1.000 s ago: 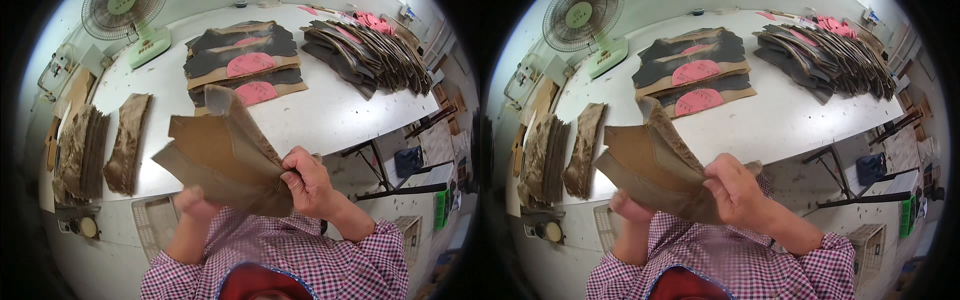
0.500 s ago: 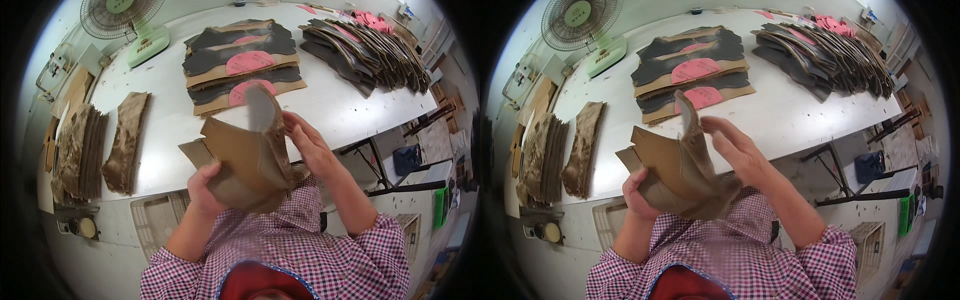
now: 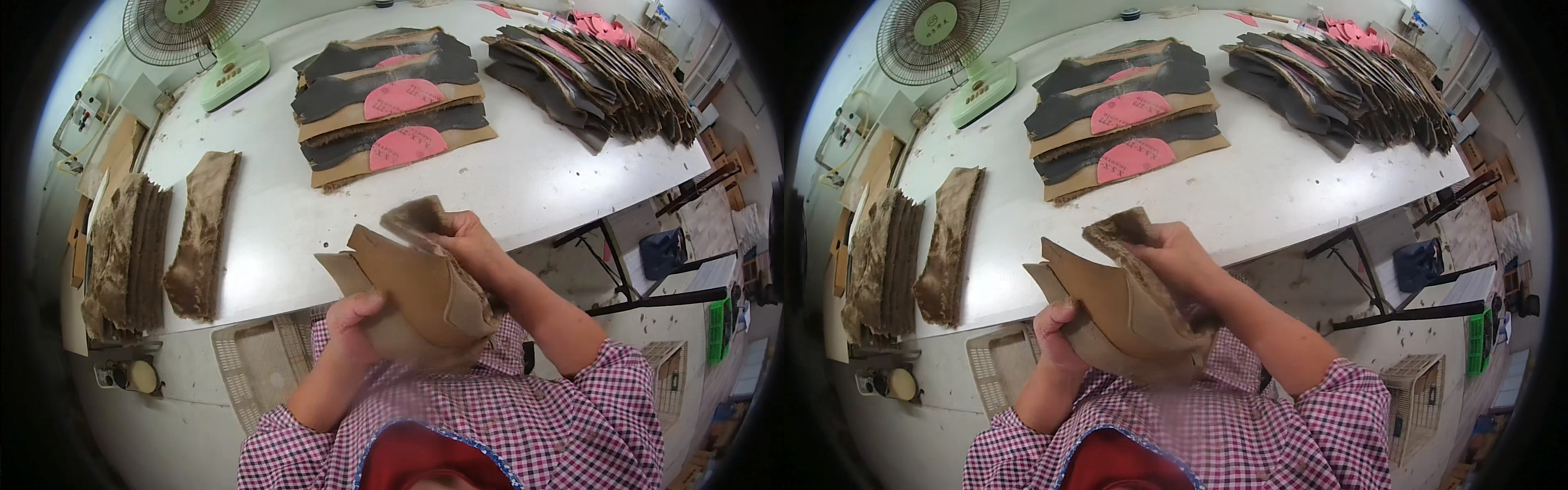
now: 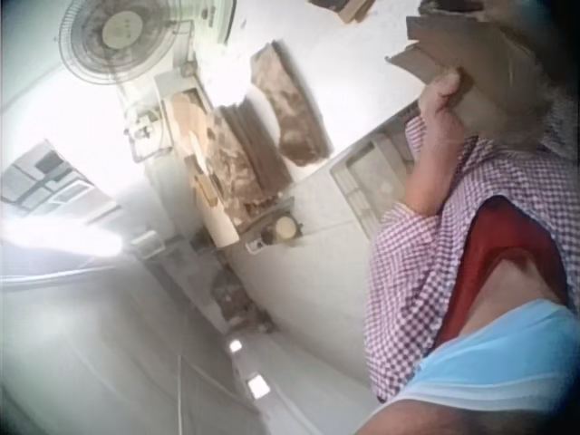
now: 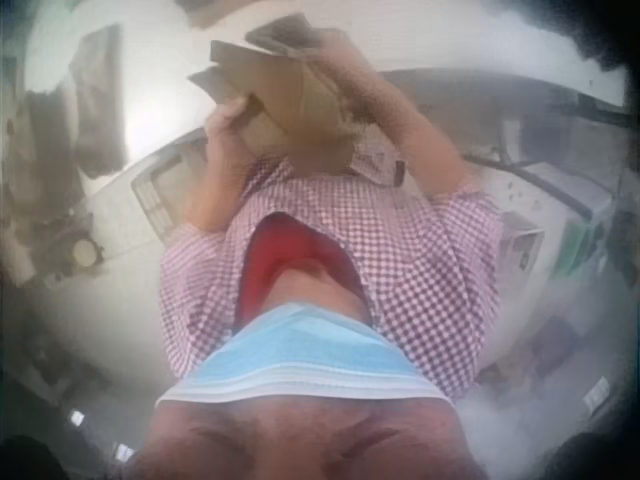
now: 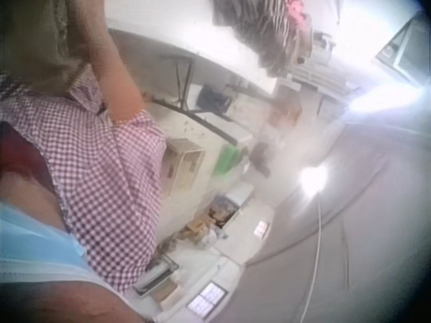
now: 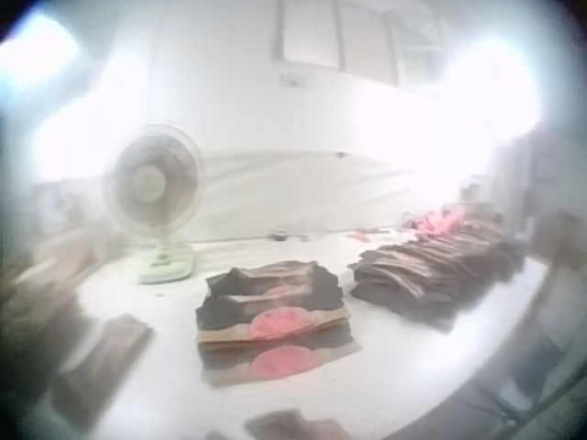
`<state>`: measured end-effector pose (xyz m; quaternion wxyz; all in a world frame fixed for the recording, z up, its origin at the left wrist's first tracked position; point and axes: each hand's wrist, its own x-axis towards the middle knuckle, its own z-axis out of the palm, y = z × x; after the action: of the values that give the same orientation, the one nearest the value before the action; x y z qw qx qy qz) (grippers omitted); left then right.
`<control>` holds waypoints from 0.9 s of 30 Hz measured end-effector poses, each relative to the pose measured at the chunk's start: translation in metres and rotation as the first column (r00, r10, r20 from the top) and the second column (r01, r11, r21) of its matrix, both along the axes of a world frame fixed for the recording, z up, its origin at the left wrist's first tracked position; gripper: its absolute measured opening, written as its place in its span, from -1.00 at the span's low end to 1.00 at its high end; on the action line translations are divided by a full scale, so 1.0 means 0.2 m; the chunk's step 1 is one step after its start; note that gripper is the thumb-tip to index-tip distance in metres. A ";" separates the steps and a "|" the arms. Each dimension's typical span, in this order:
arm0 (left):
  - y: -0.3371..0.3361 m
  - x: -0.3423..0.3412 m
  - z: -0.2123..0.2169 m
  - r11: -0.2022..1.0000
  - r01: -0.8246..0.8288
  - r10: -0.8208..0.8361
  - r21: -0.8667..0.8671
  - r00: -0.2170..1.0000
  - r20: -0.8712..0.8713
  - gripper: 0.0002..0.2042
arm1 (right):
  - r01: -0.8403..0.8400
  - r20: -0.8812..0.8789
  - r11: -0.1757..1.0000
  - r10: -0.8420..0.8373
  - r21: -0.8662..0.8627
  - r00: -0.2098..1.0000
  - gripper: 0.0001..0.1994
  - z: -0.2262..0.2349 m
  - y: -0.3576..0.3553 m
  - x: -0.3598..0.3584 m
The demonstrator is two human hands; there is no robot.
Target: The person picks up individual leather pieces from a stack, turns them over to inspect both sides, and places them back on the table. The person repeats this process for several pieces, handling them one at a time.
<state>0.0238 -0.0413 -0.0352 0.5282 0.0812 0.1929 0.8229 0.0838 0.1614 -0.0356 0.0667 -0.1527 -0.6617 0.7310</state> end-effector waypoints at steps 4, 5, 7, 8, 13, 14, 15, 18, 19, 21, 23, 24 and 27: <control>0.02 0.01 0.05 0.989 -0.087 0.089 -0.121 0.996 0.013 -0.42 | 0.036 -0.009 0.998 -0.035 0.050 0.999 -0.69 -0.06 0.05 -0.01; 0.03 0.00 0.06 0.985 -0.119 0.121 -0.128 0.993 0.013 -0.42 | 0.072 -0.043 0.988 -0.067 0.133 0.997 -0.69 -0.09 0.07 -0.01; 0.03 -0.01 0.06 0.989 -0.140 0.142 -0.055 0.989 0.033 -0.44 | 0.354 -0.282 0.865 -0.261 0.356 0.923 -0.71 0.02 0.04 0.05; 0.02 -0.02 0.06 0.988 -0.151 0.151 -0.018 0.987 0.046 -0.45 | 0.493 -0.409 0.757 -0.323 0.430 0.853 -0.71 0.09 0.02 0.09; 0.03 -0.04 0.06 0.977 -0.200 0.194 0.071 0.978 0.074 -0.48 | 0.432 -0.529 0.589 -0.011 0.683 0.849 -0.69 0.24 -0.11 0.31; 0.04 -0.05 0.06 0.977 -0.201 0.196 0.076 0.978 0.070 -0.48 | 0.422 -0.510 0.555 0.003 0.716 0.860 -0.68 0.25 -0.15 0.31; 0.03 -0.05 0.06 0.977 -0.195 0.192 0.081 0.980 0.047 -0.48 | 0.427 -0.510 0.566 -0.013 0.705 0.860 -0.70 0.25 -0.16 0.30; 0.02 -0.04 0.07 0.978 -0.185 0.188 0.098 0.982 -0.021 -0.47 | 0.377 -0.481 0.629 -0.005 0.680 0.877 -0.72 0.26 -0.16 0.29; 0.02 -0.04 0.07 0.977 -0.188 0.193 0.105 0.980 -0.042 -0.47 | 0.336 -0.454 0.655 0.012 0.676 0.891 -0.74 0.27 -0.16 0.29; 0.00 -0.05 0.07 0.976 -0.179 0.194 0.125 0.973 -0.122 -0.48 | 0.253 -0.399 0.703 0.048 0.664 0.916 -0.76 0.28 -0.15 0.30; -0.01 -0.07 0.07 0.977 -0.152 0.185 0.153 0.954 -0.236 -0.49 | 0.244 -0.387 0.732 0.029 0.636 0.921 -0.79 0.28 -0.16 0.31; -0.01 -0.07 0.07 0.979 -0.158 0.190 0.129 0.937 -0.293 -0.48 | 0.238 -0.381 0.746 0.022 0.622 0.924 -0.80 0.28 -0.17 0.32; 0.00 -0.07 0.08 0.981 -0.188 0.188 0.037 0.901 -0.391 -0.48 | 0.234 -0.365 0.777 -0.006 0.585 0.931 -0.83 0.28 -0.19 0.34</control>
<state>0.0096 -0.0408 -0.0186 0.3970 0.2252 0.3024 0.8368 0.1516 0.1234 0.0197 0.2742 -0.0351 -0.8310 0.4827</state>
